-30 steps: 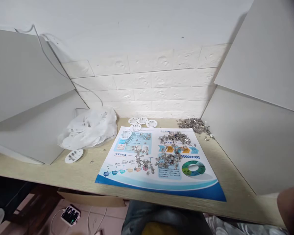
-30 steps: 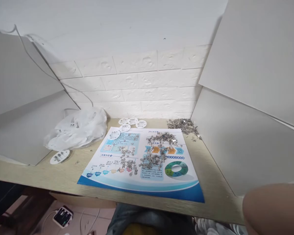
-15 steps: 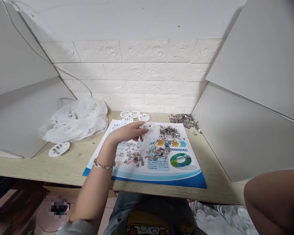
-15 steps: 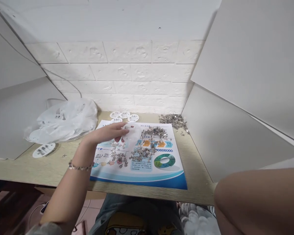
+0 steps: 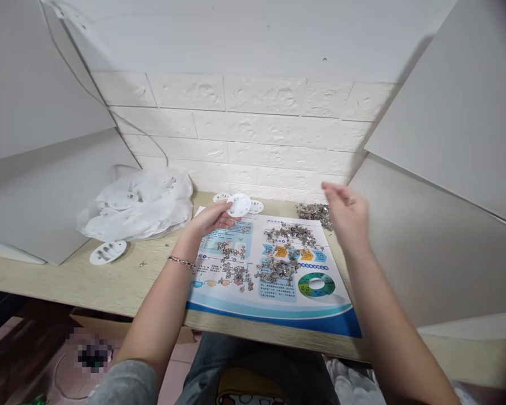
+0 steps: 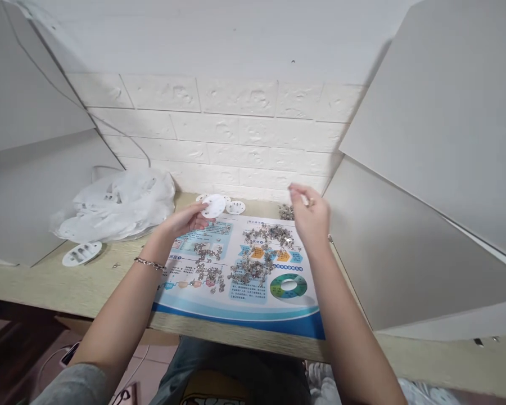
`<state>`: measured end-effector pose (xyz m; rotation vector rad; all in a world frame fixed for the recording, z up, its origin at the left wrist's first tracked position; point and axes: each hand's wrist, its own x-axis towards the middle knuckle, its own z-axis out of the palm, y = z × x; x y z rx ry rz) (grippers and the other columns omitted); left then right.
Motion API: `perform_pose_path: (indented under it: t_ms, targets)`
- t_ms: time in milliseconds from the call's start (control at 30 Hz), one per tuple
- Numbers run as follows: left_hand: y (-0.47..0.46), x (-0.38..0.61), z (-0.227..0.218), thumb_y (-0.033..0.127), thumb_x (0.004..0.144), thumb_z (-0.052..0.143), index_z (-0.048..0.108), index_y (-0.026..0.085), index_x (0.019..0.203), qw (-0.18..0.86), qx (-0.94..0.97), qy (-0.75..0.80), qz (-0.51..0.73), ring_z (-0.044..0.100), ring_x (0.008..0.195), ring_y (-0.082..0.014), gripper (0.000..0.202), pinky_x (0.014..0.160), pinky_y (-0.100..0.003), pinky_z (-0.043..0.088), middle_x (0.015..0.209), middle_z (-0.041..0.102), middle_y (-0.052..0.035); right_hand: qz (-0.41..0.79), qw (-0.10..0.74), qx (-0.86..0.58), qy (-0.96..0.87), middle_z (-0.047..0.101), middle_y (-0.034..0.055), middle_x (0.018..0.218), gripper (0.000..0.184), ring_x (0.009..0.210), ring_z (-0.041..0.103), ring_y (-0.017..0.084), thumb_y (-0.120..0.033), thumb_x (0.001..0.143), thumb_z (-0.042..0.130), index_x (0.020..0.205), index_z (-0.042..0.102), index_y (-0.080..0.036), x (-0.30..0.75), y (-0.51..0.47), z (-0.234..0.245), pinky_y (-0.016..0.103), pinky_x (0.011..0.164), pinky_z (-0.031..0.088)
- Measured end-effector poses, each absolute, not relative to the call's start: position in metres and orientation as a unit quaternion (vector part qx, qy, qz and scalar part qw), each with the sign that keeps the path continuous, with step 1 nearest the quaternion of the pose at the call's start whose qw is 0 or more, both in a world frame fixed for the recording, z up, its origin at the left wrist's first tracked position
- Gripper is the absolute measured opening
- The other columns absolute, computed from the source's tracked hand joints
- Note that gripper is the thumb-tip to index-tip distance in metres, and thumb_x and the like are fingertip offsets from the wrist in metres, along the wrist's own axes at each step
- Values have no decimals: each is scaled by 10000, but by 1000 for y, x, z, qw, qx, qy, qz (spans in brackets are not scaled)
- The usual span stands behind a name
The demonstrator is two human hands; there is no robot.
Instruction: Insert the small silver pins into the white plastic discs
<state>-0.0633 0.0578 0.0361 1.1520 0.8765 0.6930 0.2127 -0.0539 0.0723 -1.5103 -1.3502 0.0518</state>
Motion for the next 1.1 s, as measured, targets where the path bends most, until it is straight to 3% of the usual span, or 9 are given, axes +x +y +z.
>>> perform_pose_path:
  t_ms: [67,167,233,367,633,800,967,1100]
  targets:
    - [62,-68,34,232,850,484,464,119,1051,706,466,402,349,604,523,-113,232,478,-186,481,772,669,-118,104,475,-655,-578,625,80,954,394,826,583,187,-422,789,445,1036,605,-160,193,-44,58,334,730,458]
    - [66,-70,32,227,857,468,460,115,1057,723,419,406,369,632,587,-134,229,485,-185,495,803,673,-128,194,312,-670,-645,637,50,925,409,677,579,151,-394,769,485,1130,562,-219,166,-38,36,287,618,442]
    - [66,-69,31,210,856,460,475,104,1024,730,406,408,369,642,623,-146,199,482,-184,499,805,674,-130,190,227,-659,-692,645,34,901,343,750,582,163,-359,784,474,1082,592,-236,154,-39,25,282,649,429]
    - [63,-65,32,178,857,434,494,94,984,729,401,416,367,648,662,-155,164,489,-189,504,821,675,-128,152,148,-631,-746,622,40,1021,288,924,556,184,-309,818,430,1009,626,-217,140,-40,14,275,693,415]
    - [62,-61,27,149,833,428,486,100,947,729,408,408,368,649,658,-159,137,510,-199,504,836,672,-139,97,93,-567,-813,599,48,1052,286,936,547,191,-226,846,403,1029,623,-231,107,-15,10,266,672,411]
    - [63,-62,26,149,821,436,486,87,905,724,418,412,363,646,652,-158,116,512,-201,503,854,668,-156,92,67,-554,-825,609,72,936,264,822,557,175,-226,847,410,936,658,-211,98,1,1,246,627,381]
    - [61,-61,28,155,817,427,465,88,944,706,435,421,367,646,672,-165,149,546,-219,500,868,663,-166,73,99,-549,-827,598,62,934,256,805,537,166,-208,851,377,900,628,-195,102,4,-10,245,586,337]
    - [53,-59,30,172,804,432,424,114,1002,678,477,435,352,648,689,-178,206,547,-233,483,872,662,-155,116,178,-561,-800,607,37,917,236,787,527,150,-239,848,363,865,593,-188,114,-4,-7,244,590,320]
